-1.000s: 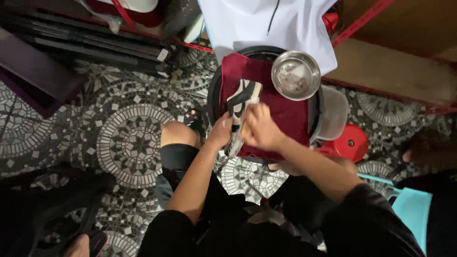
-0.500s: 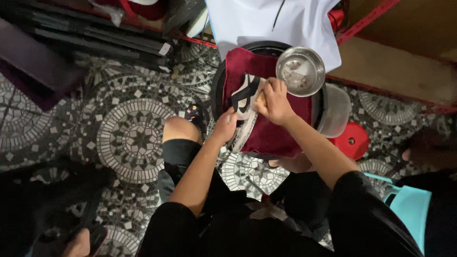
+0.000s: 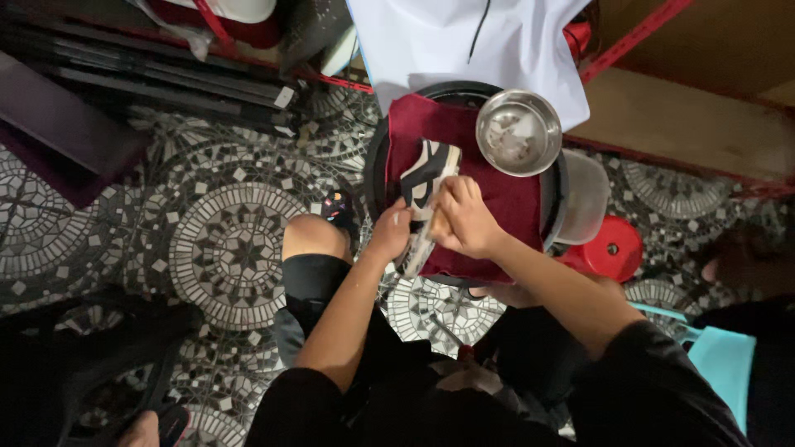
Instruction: The person scrubs a white and black sneaker using a brush and a cleaning solution from a metal bowl. They repeatedly dip the brush into the solution and scrub various parts of the shoe, including the sole and upper, while sitting on the floor.
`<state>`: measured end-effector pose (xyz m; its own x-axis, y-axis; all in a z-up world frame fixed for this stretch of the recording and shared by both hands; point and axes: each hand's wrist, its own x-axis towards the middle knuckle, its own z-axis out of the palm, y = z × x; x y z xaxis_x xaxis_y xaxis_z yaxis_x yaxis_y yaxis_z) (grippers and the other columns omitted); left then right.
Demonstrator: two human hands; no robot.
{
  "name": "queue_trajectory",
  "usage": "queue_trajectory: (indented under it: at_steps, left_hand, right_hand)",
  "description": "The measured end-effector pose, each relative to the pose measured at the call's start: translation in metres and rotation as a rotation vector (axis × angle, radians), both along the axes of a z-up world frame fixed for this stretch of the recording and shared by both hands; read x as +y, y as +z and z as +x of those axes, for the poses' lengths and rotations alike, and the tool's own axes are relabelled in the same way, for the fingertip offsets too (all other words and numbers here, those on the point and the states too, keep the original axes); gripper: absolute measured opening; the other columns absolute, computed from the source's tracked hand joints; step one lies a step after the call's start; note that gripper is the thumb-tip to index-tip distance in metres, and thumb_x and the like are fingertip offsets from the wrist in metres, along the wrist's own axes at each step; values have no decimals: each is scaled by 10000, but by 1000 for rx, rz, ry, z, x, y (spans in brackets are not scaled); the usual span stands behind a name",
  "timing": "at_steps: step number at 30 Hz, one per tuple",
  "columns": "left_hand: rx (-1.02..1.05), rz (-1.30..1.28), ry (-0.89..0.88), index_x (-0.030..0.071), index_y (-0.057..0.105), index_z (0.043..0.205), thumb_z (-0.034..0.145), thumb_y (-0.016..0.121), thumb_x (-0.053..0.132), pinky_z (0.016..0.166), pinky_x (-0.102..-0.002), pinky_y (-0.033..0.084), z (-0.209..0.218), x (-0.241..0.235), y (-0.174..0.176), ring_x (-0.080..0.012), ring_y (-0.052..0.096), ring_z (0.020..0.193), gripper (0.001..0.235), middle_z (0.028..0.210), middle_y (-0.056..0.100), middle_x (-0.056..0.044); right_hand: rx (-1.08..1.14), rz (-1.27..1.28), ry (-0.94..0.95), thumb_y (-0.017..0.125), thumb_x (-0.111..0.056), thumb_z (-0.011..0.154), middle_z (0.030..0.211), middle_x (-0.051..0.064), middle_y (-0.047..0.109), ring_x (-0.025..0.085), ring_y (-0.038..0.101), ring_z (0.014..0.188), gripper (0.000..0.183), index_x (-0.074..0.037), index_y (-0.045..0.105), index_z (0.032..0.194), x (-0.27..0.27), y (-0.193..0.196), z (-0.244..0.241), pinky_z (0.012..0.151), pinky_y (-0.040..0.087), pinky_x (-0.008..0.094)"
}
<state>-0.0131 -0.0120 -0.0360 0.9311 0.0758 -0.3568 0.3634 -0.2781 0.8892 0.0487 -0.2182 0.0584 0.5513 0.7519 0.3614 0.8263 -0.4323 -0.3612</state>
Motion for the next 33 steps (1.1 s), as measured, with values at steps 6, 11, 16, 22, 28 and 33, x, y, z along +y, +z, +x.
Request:
queue_trajectory:
  at_steps: [6,11,16,22,28,33]
  left_hand:
    - [-5,84,-14,6,641,1593,1114,486,434,1355,-485,351,12,4,-62,-396,518,1564,661,1636,604,-267]
    - [49,-11,19,59,606,1628,1073,522,509,1361,-478,339,7,4,7,-366,512,1571,719,1644,606,-218]
    - [-94,13,-12,32,671,1536,1094,491,361,1289,-534,433,6,-2,5,-438,575,1476,580,1531,661,-297]
    - [-76,-227,23,-12,573,1630,1160,508,527,1332,-518,378,-9,-1,66,-416,519,1555,719,1612,602,-297]
    - [-109,-234,30,-19,620,1582,1169,590,432,1286,-518,426,-4,7,91,-388,570,1506,612,1527,674,-285]
    - [-183,-141,-182,112,743,1456,1148,658,391,1192,-477,511,8,25,45,-307,677,1384,424,1387,766,-213]
  right_hand:
    - [-75,7,-192,628,-666,1037,1326,216,517,450,520,1237,611,-90,585,1233,-3,0,77,1035,410,536]
    - [-150,-31,-125,585,-611,1034,1321,245,532,465,527,1236,562,-83,576,1225,6,0,26,1050,406,559]
    - [-38,-39,-305,601,-675,1038,1312,193,524,438,522,1209,646,-88,569,1308,-24,-1,49,1025,436,553]
    - [982,799,-625,457,-422,1083,1153,106,736,273,681,1062,423,-121,747,1149,-41,49,-11,794,416,364]
    - [1314,1453,-1047,286,-993,857,862,160,777,383,809,799,974,-100,671,914,-109,56,-46,514,483,433]
    - [1290,1139,-1142,259,-949,920,825,57,747,244,762,613,904,-157,675,1054,-129,80,-28,399,529,322]
